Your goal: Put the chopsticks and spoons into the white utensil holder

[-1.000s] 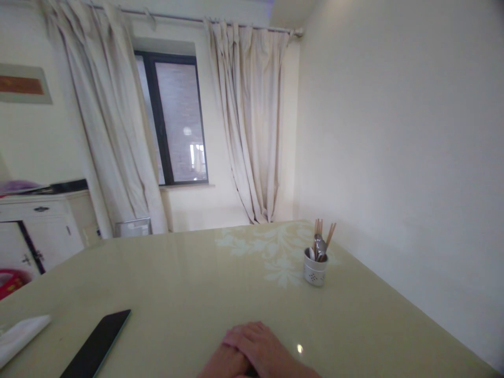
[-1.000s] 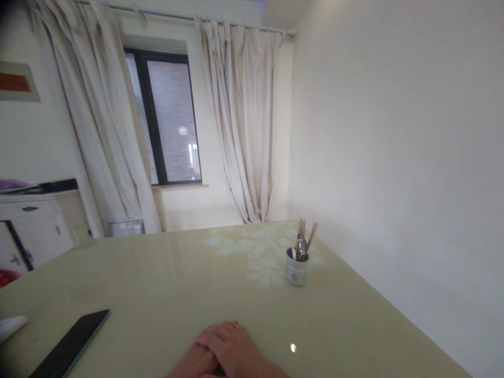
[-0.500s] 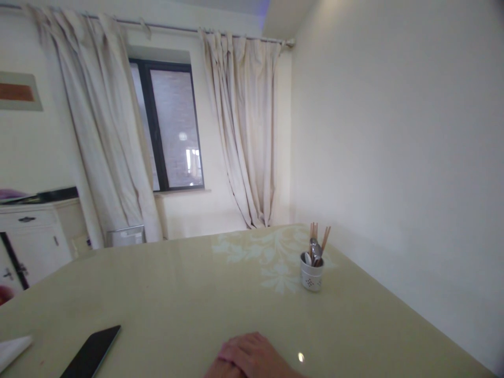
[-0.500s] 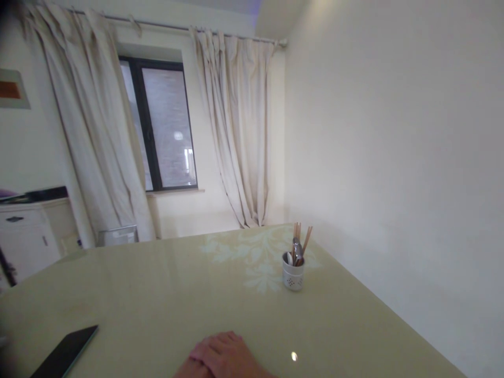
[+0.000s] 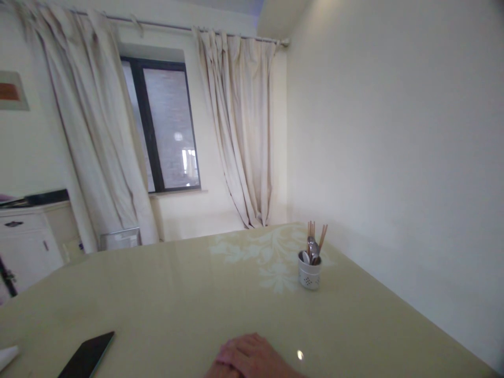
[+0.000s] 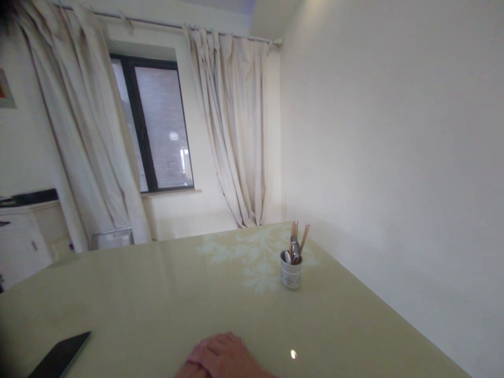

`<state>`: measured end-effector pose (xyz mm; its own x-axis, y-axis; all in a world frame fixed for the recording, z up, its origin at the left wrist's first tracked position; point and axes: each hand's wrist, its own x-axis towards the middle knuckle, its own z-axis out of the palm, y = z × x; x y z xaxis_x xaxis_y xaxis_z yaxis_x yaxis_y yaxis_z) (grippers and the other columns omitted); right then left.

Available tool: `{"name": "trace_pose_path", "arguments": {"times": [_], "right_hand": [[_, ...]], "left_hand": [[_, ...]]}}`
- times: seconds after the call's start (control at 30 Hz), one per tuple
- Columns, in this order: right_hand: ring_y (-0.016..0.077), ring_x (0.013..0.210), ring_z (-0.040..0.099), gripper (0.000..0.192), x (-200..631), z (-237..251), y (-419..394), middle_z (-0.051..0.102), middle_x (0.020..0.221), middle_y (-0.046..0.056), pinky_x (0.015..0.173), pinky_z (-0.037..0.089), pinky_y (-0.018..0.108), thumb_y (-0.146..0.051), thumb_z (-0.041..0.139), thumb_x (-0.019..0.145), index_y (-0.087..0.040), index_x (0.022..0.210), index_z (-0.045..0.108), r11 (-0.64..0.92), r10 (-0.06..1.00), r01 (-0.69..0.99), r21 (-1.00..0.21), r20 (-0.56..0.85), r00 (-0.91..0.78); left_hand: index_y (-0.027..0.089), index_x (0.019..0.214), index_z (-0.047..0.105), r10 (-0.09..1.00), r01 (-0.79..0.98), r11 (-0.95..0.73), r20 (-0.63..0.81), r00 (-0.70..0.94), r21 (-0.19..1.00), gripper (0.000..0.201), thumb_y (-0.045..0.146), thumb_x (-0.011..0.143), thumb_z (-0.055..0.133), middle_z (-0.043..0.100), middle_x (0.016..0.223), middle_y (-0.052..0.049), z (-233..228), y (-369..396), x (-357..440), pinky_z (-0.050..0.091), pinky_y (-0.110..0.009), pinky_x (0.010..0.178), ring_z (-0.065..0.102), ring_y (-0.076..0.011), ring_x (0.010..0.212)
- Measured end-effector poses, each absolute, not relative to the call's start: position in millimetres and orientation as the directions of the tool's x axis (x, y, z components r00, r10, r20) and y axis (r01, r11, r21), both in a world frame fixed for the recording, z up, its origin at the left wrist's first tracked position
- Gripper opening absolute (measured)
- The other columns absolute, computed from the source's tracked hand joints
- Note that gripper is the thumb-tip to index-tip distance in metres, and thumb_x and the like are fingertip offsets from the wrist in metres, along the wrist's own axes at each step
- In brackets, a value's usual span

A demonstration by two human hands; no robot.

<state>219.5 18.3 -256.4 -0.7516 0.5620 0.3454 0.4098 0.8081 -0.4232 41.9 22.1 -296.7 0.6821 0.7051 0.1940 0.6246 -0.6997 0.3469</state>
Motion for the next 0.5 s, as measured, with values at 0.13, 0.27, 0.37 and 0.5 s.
{"name": "trace_pose_path", "arguments": {"times": [0.13, 0.27, 0.37, 0.5], "right_hand": [[0.0217, 0.125, 0.066, 0.044, 219, -257, 20, 0.071, 0.140, 0.000, 0.112, 0.044, 0.033, -0.059, 0.049, 0.106, -0.037, 0.143, 0.057, 0.819, 0.552, 0.412, -0.399, 0.350, -0.757], [0.0226, 0.129, 0.063, 0.040, 224, -248, 14, 0.069, 0.141, 0.002, 0.114, 0.044, 0.034, -0.051, 0.051, 0.107, -0.035, 0.143, 0.057, 0.827, 0.545, 0.417, -0.376, 0.360, -0.757], [0.0270, 0.138, 0.055, 0.053, 238, -229, 10, 0.061, 0.150, 0.009, 0.118, 0.041, 0.041, -0.049, 0.055, 0.104, -0.030, 0.153, 0.046, 0.827, 0.559, 0.425, -0.367, 0.471, -0.682], [0.0349, 0.136, 0.050, 0.057, 281, -191, 24, 0.056, 0.144, 0.018, 0.115, 0.039, 0.054, -0.048, 0.058, 0.101, -0.022, 0.150, 0.042, 0.573, 0.617, 0.667, -0.476, 0.787, 0.031]], "left_hand": [[0.031, 0.134, 0.072, 0.709, 0.650, -0.698, 0.164, 0.686, 0.301, 0.047, 0.027, 0.089, 0.060, 0.077, 0.127, -0.010, -308, 27, 41, 0.060, -0.038, 0.094, 0.072, -0.0305, 0.110], [0.030, 0.131, 0.073, 0.716, 0.665, -0.689, 0.123, 0.687, 0.288, 0.039, 0.029, 0.096, 0.057, 0.079, 0.123, -0.011, -298, 22, 48, 0.061, -0.040, 0.095, 0.074, -0.0307, 0.105], [0.038, 0.138, 0.067, 0.630, 0.547, -0.761, 0.195, 0.752, 0.348, 0.038, 0.043, 0.102, 0.056, 0.075, 0.133, -0.005, -269, 13, 52, 0.056, -0.039, 0.107, 0.071, -0.0282, 0.118], [0.046, 0.150, 0.053, 0.586, 0.502, -0.791, 0.196, 0.786, 0.351, 0.054, 0.062, 0.099, 0.056, 0.057, 0.156, -0.002, -235, 5, 48, 0.048, -0.042, 0.118, 0.059, -0.0285, 0.139]]}}
